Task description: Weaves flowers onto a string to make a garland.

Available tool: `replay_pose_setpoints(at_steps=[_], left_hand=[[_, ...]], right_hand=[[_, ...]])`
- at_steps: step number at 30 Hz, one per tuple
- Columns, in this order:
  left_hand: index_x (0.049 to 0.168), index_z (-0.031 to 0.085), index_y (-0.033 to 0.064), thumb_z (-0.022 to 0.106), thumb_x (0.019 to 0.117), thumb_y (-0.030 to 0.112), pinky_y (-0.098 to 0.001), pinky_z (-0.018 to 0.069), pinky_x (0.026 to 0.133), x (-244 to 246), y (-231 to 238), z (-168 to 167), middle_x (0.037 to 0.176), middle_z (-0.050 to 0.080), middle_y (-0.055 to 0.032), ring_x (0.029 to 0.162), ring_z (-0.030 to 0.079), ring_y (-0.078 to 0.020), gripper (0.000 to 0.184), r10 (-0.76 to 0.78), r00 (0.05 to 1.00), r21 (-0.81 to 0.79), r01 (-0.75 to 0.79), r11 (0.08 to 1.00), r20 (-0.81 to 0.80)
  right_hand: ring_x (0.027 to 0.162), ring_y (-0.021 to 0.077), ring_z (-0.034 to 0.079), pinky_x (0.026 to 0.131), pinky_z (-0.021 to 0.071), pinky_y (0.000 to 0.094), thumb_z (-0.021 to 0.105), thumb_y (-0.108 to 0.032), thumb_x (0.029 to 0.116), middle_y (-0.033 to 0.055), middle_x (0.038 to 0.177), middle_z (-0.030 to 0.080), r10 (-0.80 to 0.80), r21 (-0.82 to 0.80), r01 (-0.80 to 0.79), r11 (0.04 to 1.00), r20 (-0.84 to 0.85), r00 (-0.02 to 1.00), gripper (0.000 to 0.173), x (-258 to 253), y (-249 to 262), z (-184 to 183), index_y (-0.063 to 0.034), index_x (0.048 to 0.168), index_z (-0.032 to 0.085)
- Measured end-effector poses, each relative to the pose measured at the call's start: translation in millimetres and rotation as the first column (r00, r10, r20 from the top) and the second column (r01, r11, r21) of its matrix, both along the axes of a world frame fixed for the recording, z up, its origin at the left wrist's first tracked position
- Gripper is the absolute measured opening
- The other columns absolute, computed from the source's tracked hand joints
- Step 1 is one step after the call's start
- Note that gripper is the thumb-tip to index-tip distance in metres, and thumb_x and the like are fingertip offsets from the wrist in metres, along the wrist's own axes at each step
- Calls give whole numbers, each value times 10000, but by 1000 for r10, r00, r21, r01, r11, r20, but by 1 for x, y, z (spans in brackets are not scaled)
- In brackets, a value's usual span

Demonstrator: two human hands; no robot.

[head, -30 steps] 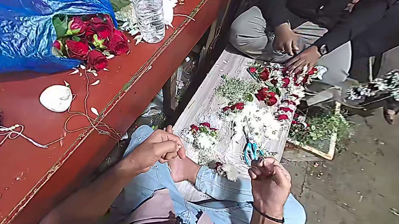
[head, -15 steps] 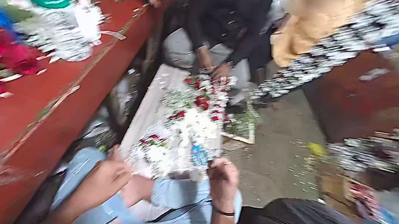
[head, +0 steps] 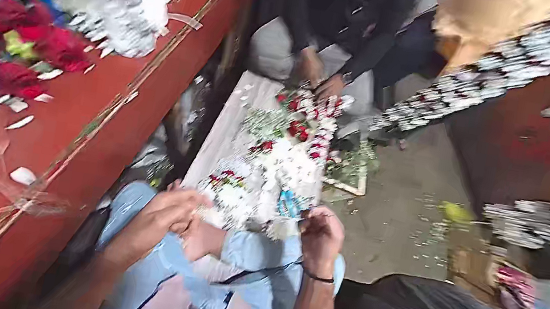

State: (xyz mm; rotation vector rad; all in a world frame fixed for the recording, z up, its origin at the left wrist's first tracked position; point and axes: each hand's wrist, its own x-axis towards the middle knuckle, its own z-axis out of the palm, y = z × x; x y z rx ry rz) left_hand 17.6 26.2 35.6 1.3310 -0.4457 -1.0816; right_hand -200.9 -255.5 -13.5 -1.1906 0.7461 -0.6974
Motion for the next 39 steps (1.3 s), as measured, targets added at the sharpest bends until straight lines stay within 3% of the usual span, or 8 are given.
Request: replay_pose_setpoints(at_steps=[6,22,26,29,31,34,37,39], left_hand=[[1277,585,35,421,949,17,-174,383,514,3,0,2,680,586,-15,530,466,-30,368,-43,971,-35,36,999,-234],[1342,478,13,439,882,-57,-161,352,464,1,-1,0,689,619,-27,489,469,-15,467,-165,949,-86,147,985,-268],[1284,526,-4,477,874,-41,-168,300,434,-3,-3,-6,701,676,-30,458,441,-3,415,-137,989,-12,136,991,-62],[1292,538,-5,523,899,-5,-198,361,460,-3,-4,-9,695,673,-28,473,482,-34,393,-157,985,60,154,986,64],[1232,579,9,605,957,74,-222,459,463,-2,-5,-10,657,628,-31,463,530,-77,284,-159,985,72,155,985,65],[1138,628,21,660,981,118,-187,401,446,-2,-7,-6,612,581,0,449,475,-43,188,-114,992,42,116,992,-51],[1202,616,21,478,1024,106,-182,376,472,3,-6,3,697,604,-20,495,464,-37,241,-105,968,41,117,992,-229],[1255,578,34,361,973,96,-191,388,499,6,-4,6,817,647,-46,547,491,-45,361,-127,947,33,143,989,-295]], right_hand=[[522,49,548,455,436,216,409,-188,982,-60,652,615,30,87,-33,996,35,999,323,-4,-4,-4,-205,742,624],[504,51,521,447,416,212,449,-185,977,-57,618,575,-15,157,2,988,82,997,298,-10,-8,-11,-189,740,629],[511,55,522,452,415,215,431,-189,981,-56,630,582,-19,140,8,990,83,996,310,-10,-9,-9,-193,738,624],[511,50,523,452,414,209,428,-187,979,-59,633,584,-25,140,12,990,89,996,306,-11,-11,-8,-201,743,623],[506,50,523,450,417,210,436,-177,976,-59,627,585,-20,141,8,990,83,996,301,-9,-12,-10,-198,742,623],[497,52,513,447,418,215,442,-152,964,-54,620,576,-23,153,12,988,72,997,280,-8,-10,-17,-181,748,617],[493,52,511,443,411,209,417,-154,979,-51,617,574,-48,176,37,984,61,997,302,-8,-12,-22,-179,750,611],[493,53,512,439,405,203,394,-160,987,-50,624,579,-58,186,47,982,53,997,316,-9,-14,-23,-182,751,603]])
